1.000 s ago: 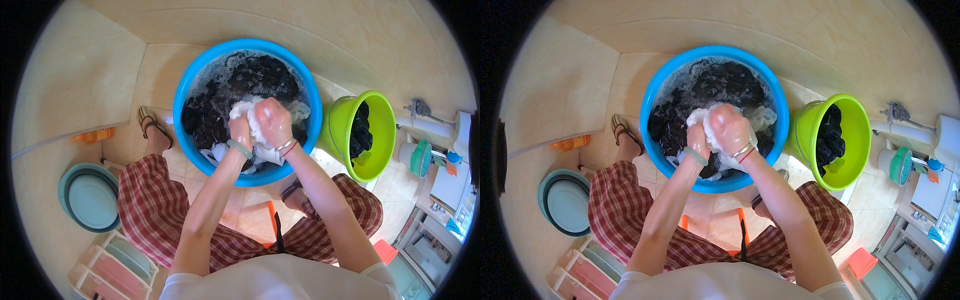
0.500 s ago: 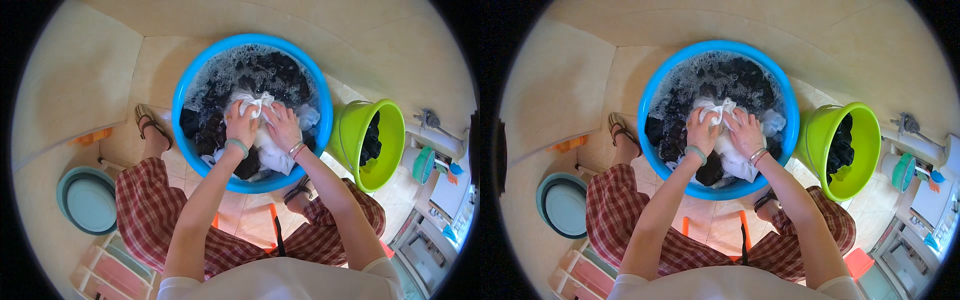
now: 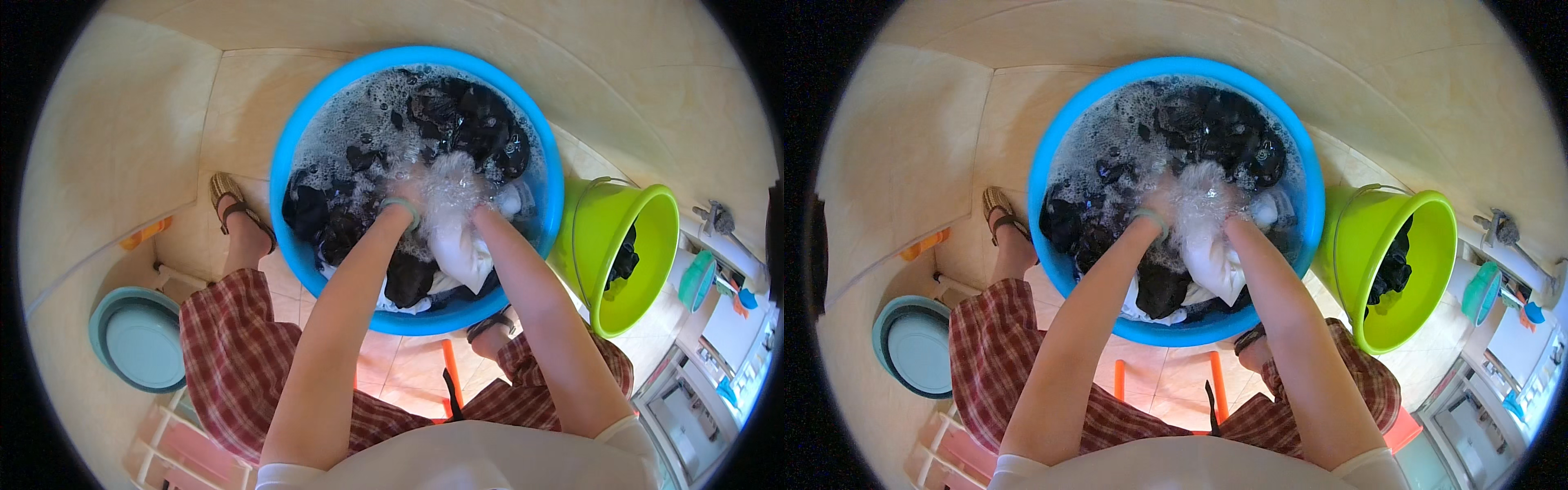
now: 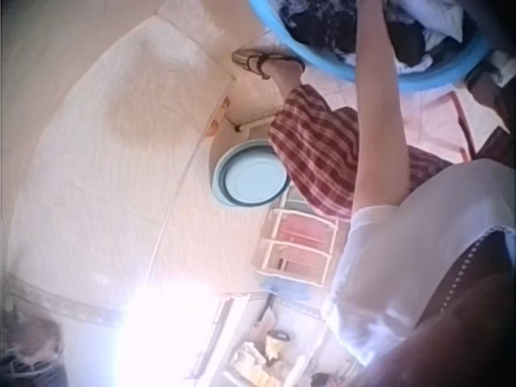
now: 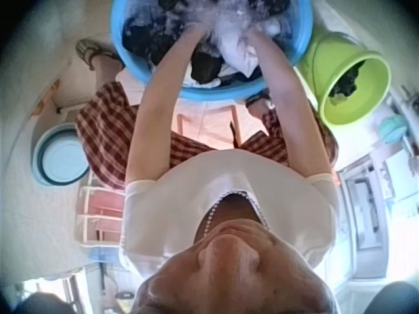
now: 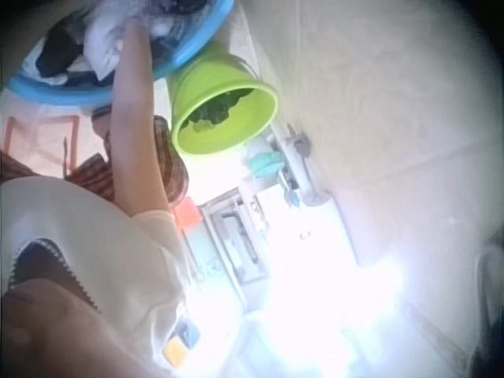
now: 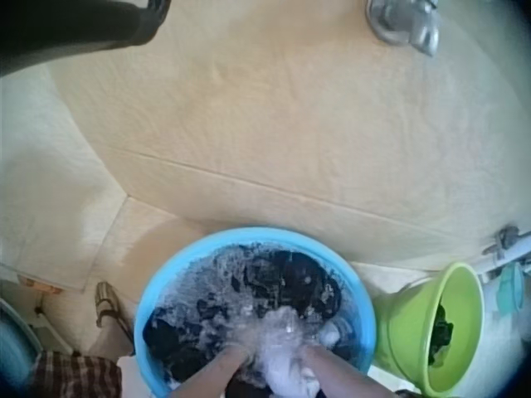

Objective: The person hand-washes a load of mixed-color clothes in a blue basin filled with soapy water. They repeatedly submerge, scrub, and wring out individual garments, then transfer the cleaned items into a green bucket placed beside them.

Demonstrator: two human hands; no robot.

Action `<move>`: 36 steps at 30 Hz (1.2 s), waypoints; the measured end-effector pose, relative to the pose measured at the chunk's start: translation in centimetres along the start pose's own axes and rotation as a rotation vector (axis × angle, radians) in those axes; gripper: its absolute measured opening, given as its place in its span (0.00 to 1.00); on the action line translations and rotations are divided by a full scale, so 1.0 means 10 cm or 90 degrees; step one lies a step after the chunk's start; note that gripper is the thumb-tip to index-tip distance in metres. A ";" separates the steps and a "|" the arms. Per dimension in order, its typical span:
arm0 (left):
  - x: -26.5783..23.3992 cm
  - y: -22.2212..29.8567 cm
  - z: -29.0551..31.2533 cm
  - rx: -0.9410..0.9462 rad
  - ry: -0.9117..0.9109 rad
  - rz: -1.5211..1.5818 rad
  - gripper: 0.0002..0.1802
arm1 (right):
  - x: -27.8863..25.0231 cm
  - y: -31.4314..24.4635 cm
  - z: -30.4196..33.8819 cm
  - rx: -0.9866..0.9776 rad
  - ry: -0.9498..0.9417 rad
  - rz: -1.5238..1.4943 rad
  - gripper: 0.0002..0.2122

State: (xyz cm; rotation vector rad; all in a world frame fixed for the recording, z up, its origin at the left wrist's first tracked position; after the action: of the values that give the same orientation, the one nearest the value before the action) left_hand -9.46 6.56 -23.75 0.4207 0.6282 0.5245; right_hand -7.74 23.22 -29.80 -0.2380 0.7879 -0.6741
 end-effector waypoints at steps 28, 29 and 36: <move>0.03 0.44 1.56 0.367 -0.259 1.269 0.12 | -0.78 -1.84 2.57 -0.667 0.464 -0.133 0.09; 0.03 0.32 1.45 0.329 -0.164 1.228 0.11 | -0.79 -1.84 2.55 -0.660 0.473 -0.139 0.09; -0.09 0.34 1.73 0.074 0.168 0.896 0.17 | -1.03 -1.15 1.91 -0.437 0.401 -0.016 0.10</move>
State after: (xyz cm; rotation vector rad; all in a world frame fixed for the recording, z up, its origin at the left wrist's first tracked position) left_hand -0.02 5.05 -8.92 0.8987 0.5381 1.9080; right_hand -4.65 20.07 -5.67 -0.6760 1.6177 -0.4790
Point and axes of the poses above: each hand's wrist, its own z-axis away from the middle knuckle, its own x-axis out of the palm, y = z × x, the point moved 3 cm from there along -z, towards the middle knuckle, and after that the axes turned 3 degrees about -z, right-handed, at the moved point
